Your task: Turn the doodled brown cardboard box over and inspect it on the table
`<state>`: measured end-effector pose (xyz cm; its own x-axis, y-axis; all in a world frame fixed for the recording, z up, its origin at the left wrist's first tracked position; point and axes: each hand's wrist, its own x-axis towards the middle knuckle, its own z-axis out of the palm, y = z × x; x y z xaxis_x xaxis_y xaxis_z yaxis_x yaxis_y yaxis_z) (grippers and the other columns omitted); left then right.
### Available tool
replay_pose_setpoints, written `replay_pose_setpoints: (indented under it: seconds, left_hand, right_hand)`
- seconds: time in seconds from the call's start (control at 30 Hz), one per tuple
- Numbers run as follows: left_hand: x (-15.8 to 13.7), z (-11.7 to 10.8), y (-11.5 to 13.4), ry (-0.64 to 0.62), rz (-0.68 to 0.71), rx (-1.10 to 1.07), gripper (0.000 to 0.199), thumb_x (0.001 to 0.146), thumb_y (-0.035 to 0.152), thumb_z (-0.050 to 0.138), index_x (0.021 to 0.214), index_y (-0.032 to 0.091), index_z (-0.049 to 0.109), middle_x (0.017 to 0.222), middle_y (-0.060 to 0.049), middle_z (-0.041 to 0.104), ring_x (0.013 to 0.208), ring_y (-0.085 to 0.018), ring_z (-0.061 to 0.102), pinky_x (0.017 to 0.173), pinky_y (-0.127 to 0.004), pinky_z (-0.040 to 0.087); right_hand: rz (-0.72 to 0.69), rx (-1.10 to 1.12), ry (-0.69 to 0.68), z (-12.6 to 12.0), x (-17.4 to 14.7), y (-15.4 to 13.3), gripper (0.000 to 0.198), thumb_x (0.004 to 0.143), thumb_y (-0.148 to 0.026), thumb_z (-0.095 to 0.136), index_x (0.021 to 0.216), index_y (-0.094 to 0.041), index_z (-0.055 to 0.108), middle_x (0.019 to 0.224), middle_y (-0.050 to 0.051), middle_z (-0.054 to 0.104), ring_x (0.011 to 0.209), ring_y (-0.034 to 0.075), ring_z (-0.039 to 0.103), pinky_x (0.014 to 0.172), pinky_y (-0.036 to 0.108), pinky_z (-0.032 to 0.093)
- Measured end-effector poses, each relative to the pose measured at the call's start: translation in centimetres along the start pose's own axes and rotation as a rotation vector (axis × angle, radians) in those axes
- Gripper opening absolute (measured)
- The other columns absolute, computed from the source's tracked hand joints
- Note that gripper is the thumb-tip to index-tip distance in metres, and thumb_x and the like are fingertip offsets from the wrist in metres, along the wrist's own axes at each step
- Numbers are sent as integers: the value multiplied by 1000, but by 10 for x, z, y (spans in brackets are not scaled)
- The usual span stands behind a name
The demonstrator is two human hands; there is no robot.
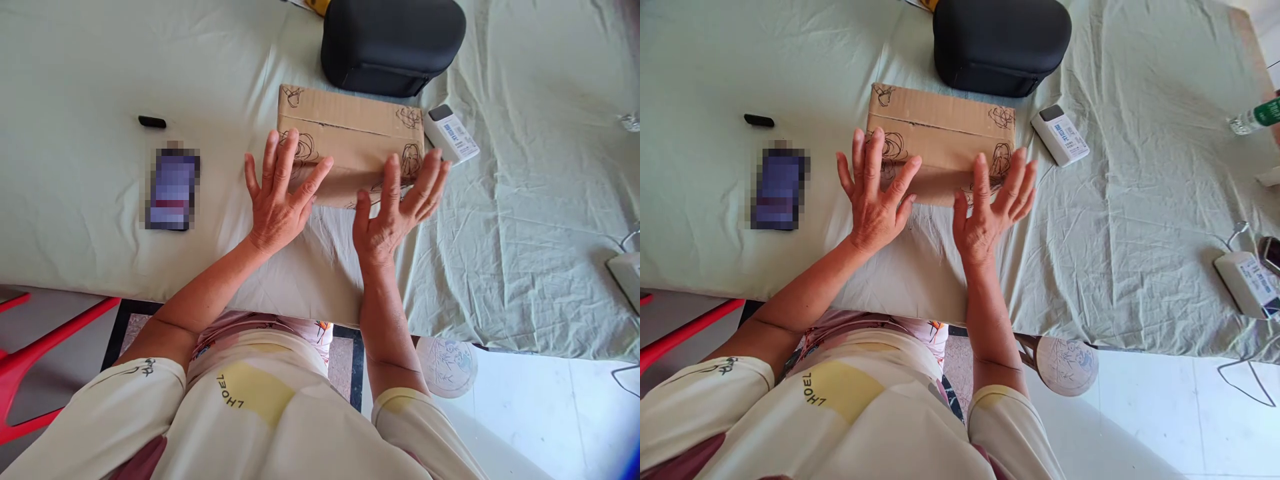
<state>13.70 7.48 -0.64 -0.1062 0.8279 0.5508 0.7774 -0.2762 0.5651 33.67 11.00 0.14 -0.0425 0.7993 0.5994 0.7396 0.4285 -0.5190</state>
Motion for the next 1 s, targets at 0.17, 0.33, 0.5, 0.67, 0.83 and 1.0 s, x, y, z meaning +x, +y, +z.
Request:
replay_pose_setpoints:
  seconds: [0.17,0.33,0.5,0.67,0.83,1.0]
  left_hand:
    - [0,-3,0,2,0,31,52,101,38,65,151,47,55,178,1,33,172,-33,2,136,-71,-12]
    - [1,-5,-15,60,9,37,68,96,59,69,157,39,48,181,-7,27,171,-37,-2,135,-73,-10]
    - [-2,-6,-23,51,97,62,94,88,87,55,163,33,39,178,-16,32,171,-39,11,137,-70,5]
    - [-7,-1,-12,51,227,62,72,102,77,36,159,33,41,171,-15,44,166,-33,32,132,-64,30]
    - [-4,0,-11,-25,160,-31,62,104,73,38,152,35,48,170,-9,46,163,-31,38,134,-59,29]
    - [-5,4,-21,-1,236,-71,61,106,66,44,156,31,39,175,-11,33,164,-31,37,129,-54,37]
  right_hand:
    - [-38,55,135,8,5,41,59,107,-61,42,160,-34,50,143,13,59,131,33,65,101,61,59]
    - [-19,112,83,17,-6,37,60,107,-59,40,160,-32,47,137,12,66,105,26,71,85,47,66]
    - [-135,227,-121,25,-27,11,64,104,-65,43,159,-32,48,121,12,72,92,26,71,86,48,66]
    - [-213,303,-290,33,-34,-4,73,100,-73,44,159,-30,52,117,12,75,97,28,73,90,52,66]
    - [-231,334,-237,31,-28,2,59,109,-60,37,158,-31,52,114,8,77,86,21,73,85,43,66]
    - [-161,350,-120,27,-22,15,57,112,-56,34,160,-29,46,118,7,77,81,16,73,81,37,66]
